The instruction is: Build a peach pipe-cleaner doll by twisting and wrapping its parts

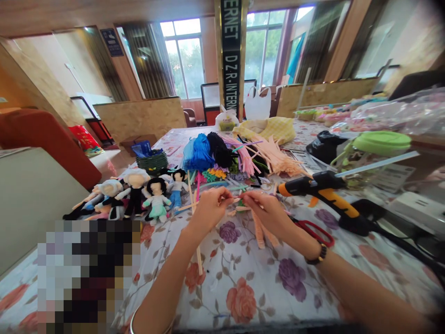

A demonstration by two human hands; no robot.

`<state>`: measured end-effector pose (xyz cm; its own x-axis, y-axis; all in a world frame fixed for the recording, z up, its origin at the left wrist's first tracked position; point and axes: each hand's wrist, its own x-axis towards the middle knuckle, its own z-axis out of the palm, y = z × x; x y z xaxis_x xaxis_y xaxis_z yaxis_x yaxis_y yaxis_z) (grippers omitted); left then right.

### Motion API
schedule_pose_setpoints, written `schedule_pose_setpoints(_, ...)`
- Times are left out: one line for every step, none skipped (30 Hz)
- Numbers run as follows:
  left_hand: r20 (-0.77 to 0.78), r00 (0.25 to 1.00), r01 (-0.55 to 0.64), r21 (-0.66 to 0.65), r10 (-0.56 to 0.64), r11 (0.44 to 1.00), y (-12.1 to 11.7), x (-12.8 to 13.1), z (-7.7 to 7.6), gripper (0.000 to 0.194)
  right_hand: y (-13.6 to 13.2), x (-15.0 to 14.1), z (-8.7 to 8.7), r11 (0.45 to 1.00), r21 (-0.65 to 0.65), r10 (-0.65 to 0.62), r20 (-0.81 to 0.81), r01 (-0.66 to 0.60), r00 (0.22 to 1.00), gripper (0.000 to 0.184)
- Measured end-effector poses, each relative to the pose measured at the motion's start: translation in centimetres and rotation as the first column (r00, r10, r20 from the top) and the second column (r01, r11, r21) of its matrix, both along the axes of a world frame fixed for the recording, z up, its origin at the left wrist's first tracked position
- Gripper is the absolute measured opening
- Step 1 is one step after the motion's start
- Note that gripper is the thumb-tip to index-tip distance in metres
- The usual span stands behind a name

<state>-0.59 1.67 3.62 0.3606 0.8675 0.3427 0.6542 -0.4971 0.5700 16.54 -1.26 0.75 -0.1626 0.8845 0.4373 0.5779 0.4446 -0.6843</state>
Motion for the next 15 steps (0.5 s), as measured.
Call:
schedule_pose_setpoints(0.023,1.000,0.008,0.003,-0.008,1.000,-0.09,0.11,0.05,0.007,0.04,0.05,0.04,1.000,-0.023,-0.004,-0.029,0.003,1.000,0.030)
schedule_pose_setpoints(0.046,0.999,0.017,0.012,-0.017,1.000,-0.14,0.20,0.04,0.005,0.10,0.10,0.05,0.999,-0.042,-0.006,-0.059,0.003,0.998,0.033)
schedule_pose_setpoints(0.068,0.997,0.027,0.029,-0.029,0.999,-0.17,0.27,-0.03,0.003,0.17,0.15,0.04,0.999,-0.054,-0.002,-0.089,-0.002,0.996,0.035)
schedule_pose_setpoints(0.087,0.995,0.039,0.051,-0.043,0.998,-0.18,0.32,-0.13,0.004,0.22,0.19,0.04,0.998,-0.061,0.005,-0.119,-0.012,0.993,0.035)
schedule_pose_setpoints(0.100,0.993,0.050,0.077,-0.058,0.996,-0.18,0.36,-0.25,0.006,0.25,0.20,0.06,0.997,-0.069,0.017,-0.146,-0.027,0.989,0.033)
schedule_pose_setpoints(0.102,0.992,0.062,0.106,-0.073,0.992,-0.19,0.39,-0.36,0.008,0.24,0.19,0.10,0.996,-0.078,0.028,-0.167,-0.042,0.986,0.031)
schedule_pose_setpoints(0.093,0.992,0.072,0.135,-0.085,0.988,-0.20,0.40,-0.44,0.010,0.21,0.16,0.17,0.995,-0.086,0.039,-0.180,-0.055,0.983,0.029)
schedule_pose_setpoints(0.078,0.993,0.081,0.160,-0.094,0.984,-0.23,0.42,-0.48,0.010,0.16,0.11,0.25,0.994,-0.089,0.045,-0.180,-0.062,0.983,0.027)
schedule_pose_setpoints(0.061,0.993,0.089,0.177,-0.101,0.980,-0.28,0.42,-0.48,0.011,0.09,0.06,0.33,0.995,-0.084,0.043,-0.167,-0.058,0.985,0.024)
schedule_pose_setpoints(0.046,0.993,0.096,0.181,-0.106,0.979,-0.34,0.42,-0.45,0.012,0.01,0.01,0.40,0.996,-0.072,0.033,-0.144,-0.044,0.989,0.022)
schedule_pose_setpoints(0.037,0.993,0.107,0.167,-0.115,0.980,-0.40,0.41,-0.39,0.013,-0.06,-0.02,0.45,0.998,-0.056,0.016,-0.112,-0.023,0.994,0.021)
schedule_pose_setpoints(0.035,0.991,0.121,0.133,-0.127,0.984,-0.47,0.39,-0.32,0.015,-0.13,-0.05,0.48,0.999,-0.036,-0.008,-0.080,0.005,0.997,0.021)
schedule_pose_setpoints(0.041,0.989,0.138,0.082,-0.142,0.987,-0.51,0.36,-0.26,0.016,-0.18,-0.06,0.49,0.999,-0.018,-0.035,-0.054,0.034,0.998,0.021)
schedule_pose_setpoints(0.048,0.986,0.157,0.027,-0.158,0.987,-0.54,0.33,-0.23,0.015,-0.24,-0.07,0.48,0.998,-0.007,-0.058,-0.037,0.058,0.998,0.021)
schedule_pose_setpoints(0.057,0.984,0.169,-0.019,-0.168,0.985,-0.53,0.28,-0.23,0.014,-0.29,-0.07,0.45,0.997,-0.001,-0.077,-0.030,0.077,0.997,0.022)
